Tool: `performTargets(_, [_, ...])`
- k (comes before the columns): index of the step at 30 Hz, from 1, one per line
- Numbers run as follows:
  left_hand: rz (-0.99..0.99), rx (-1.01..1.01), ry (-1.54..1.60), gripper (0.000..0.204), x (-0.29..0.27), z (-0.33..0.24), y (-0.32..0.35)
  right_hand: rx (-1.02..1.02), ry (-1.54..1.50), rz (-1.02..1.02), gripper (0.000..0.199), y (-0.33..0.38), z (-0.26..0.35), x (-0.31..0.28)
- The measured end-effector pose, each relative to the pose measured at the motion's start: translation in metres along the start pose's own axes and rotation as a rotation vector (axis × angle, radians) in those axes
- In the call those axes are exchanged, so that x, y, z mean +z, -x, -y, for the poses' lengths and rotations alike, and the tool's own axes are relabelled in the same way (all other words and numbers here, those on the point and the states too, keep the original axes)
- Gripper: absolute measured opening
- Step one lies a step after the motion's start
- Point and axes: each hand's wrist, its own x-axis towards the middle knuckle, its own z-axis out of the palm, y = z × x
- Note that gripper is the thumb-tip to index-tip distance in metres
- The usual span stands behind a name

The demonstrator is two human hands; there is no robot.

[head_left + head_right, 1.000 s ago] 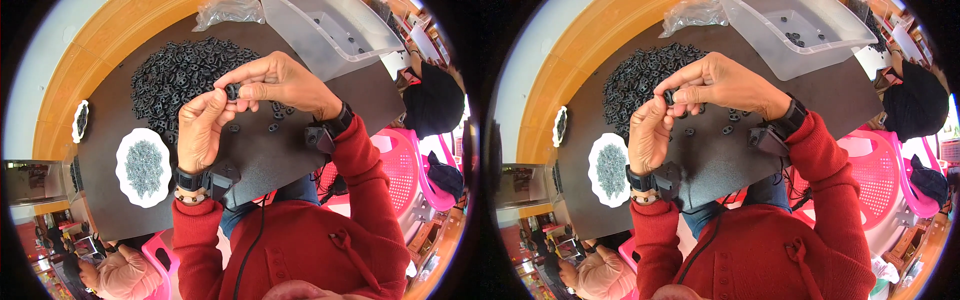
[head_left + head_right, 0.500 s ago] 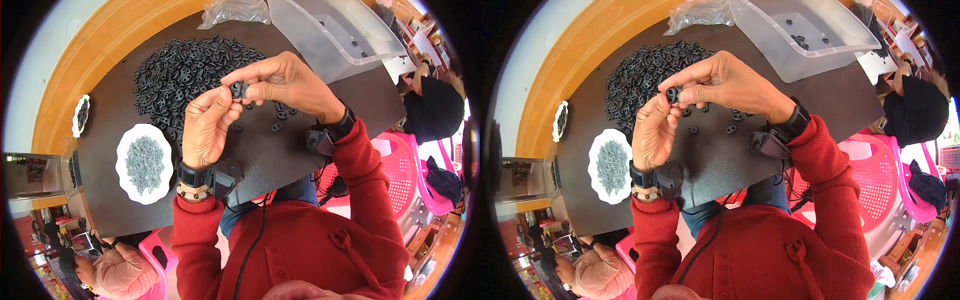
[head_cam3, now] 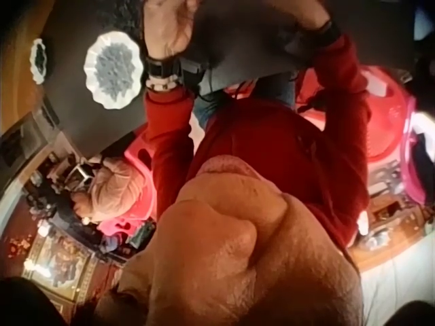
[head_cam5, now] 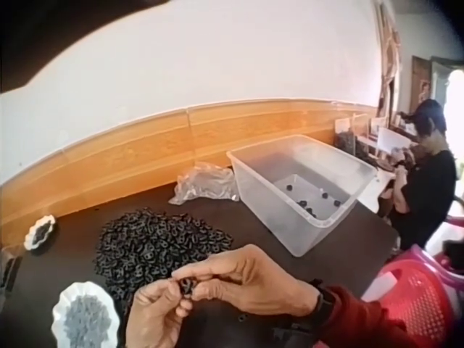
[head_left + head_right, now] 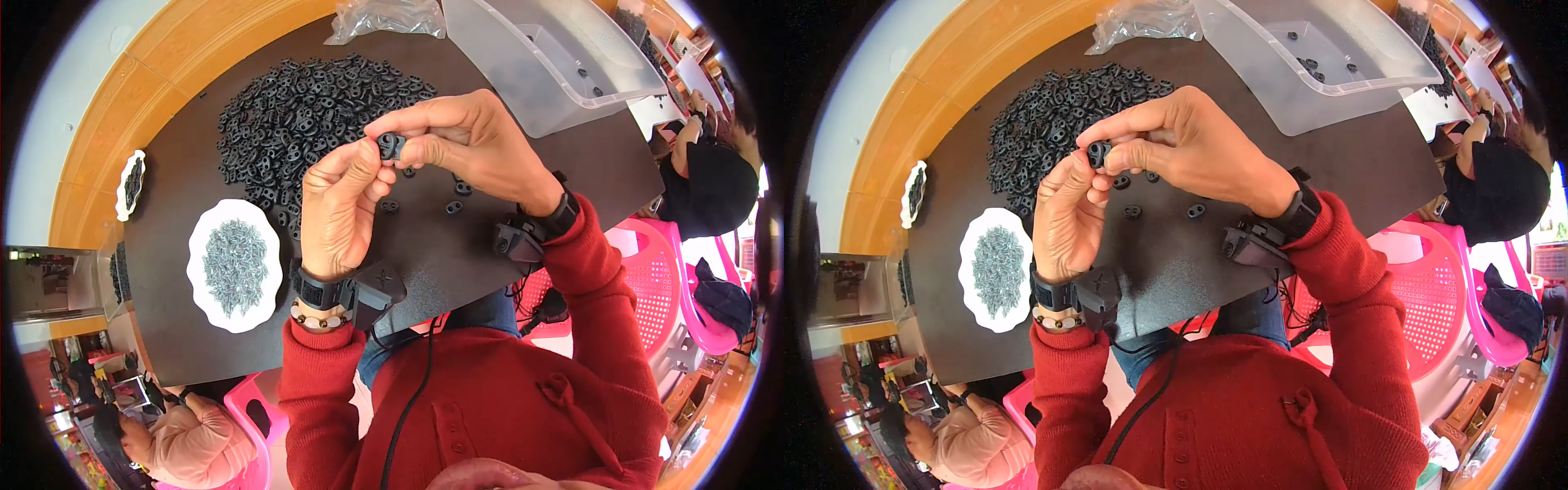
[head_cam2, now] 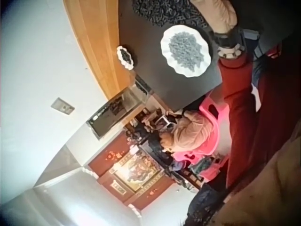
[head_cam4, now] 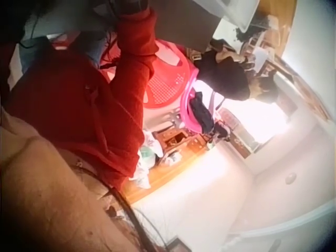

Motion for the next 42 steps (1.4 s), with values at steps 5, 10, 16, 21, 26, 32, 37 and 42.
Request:
performTargets(5, [-0.008,0.027,-0.015,0.02,0.002,-0.001,0.002,-0.041,0.021,-0.011,0.026,0.0,0.001,0.003])
performTargets(10, [-0.028,0.034,-0.042,0.021,0.001,-0.001,0.003,-0.072,0.02,-0.059,0.026,0.002,-0.001,0.011])
performTargets(16, [-0.098,0.055,-0.074,0.022,0.003,0.005,0.004,-0.031,0.047,-0.098,0.024,0.005,0.0,0.018])
performTargets(21, [-0.143,0.076,-0.102,0.022,0.005,0.007,0.005,-0.044,0.152,-0.143,0.021,0.006,-0.008,0.023])
performTargets(26, [-0.166,0.129,-0.153,0.02,0.007,0.009,0.007,-0.085,0.197,-0.195,0.022,0.006,-0.009,0.029])
performTargets(32, [-0.157,0.159,-0.131,0.022,0.005,0.007,0.004,-0.087,0.04,-0.155,0.024,0.001,-0.008,0.028])
performTargets(37, [-0.141,0.199,-0.169,0.023,0.009,0.005,0.002,-0.098,-0.003,-0.05,0.028,-0.003,-0.004,0.015])
performTargets(42, [-0.138,0.202,-0.198,0.024,0.007,0.003,0.001,-0.122,0.143,-0.044,0.029,-0.005,-0.005,0.011])
